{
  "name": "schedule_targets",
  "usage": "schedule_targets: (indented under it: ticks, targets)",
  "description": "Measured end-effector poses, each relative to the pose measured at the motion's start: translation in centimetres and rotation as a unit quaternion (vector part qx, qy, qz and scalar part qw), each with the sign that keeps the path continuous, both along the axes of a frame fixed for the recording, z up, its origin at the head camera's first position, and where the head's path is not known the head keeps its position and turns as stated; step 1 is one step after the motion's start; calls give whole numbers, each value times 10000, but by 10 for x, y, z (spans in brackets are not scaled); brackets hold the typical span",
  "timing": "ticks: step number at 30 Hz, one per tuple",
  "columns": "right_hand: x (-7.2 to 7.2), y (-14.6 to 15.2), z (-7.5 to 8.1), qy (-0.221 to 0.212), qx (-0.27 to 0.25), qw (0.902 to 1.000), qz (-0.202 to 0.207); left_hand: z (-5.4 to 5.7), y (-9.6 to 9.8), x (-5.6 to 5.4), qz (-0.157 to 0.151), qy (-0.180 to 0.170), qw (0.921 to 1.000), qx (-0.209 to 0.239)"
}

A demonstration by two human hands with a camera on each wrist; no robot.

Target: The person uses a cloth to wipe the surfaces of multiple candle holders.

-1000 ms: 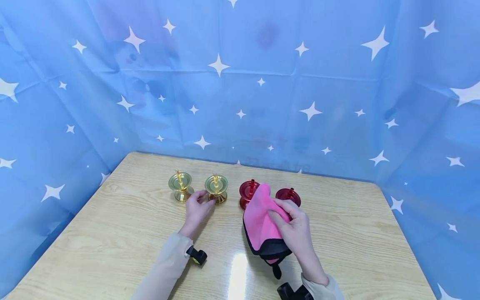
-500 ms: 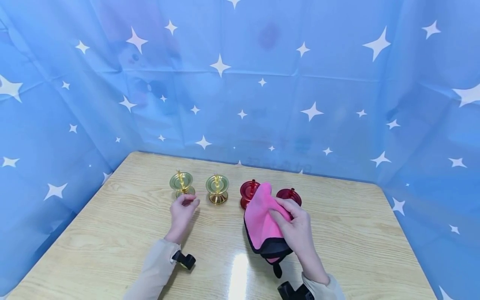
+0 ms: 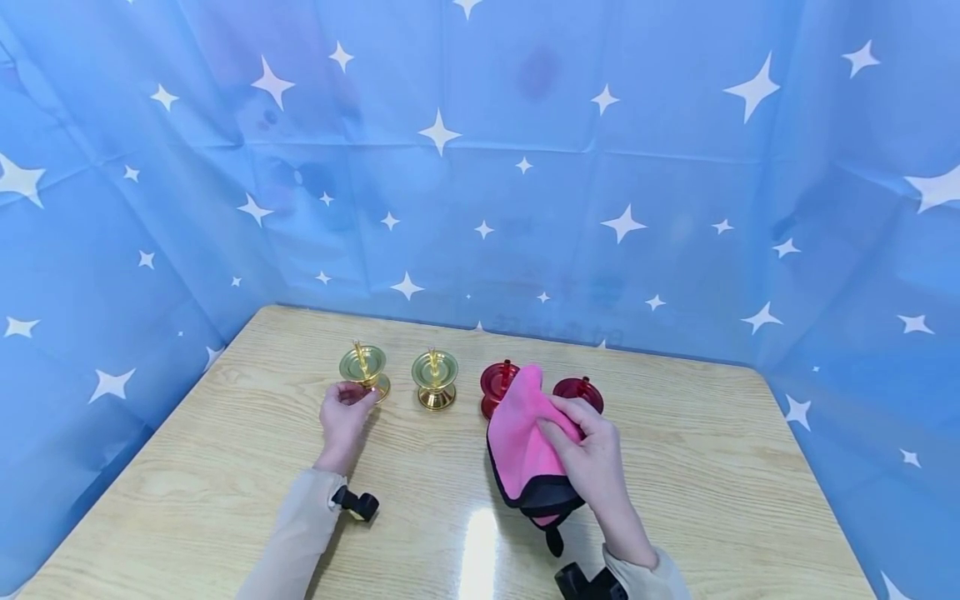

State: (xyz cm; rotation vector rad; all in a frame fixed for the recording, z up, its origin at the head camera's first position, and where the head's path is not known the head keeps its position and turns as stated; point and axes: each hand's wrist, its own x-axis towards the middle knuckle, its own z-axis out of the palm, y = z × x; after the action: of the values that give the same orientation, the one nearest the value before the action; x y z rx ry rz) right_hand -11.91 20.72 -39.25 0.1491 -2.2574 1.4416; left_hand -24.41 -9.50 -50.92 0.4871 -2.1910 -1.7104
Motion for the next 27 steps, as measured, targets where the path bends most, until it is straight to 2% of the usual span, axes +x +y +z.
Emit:
schedule_targets:
  ticks: [8, 13, 22, 27]
  targets:
    - [-1, -1, 0, -20, -16, 10000, -18, 0, -9, -12, -174, 3, 9998, 55]
    - [-2, 0, -1, -10, -9, 10000, 20, -1, -11, -15, -289, -28, 9996, 64]
    - [-3, 0, -2, -39, -42, 10000, 18, -4, -14, -18, -363, -64, 9979, -530]
    - [-3, 0, -2, -8, -28, 10000, 52, -6, -14, -19, -345, 30, 9965, -766]
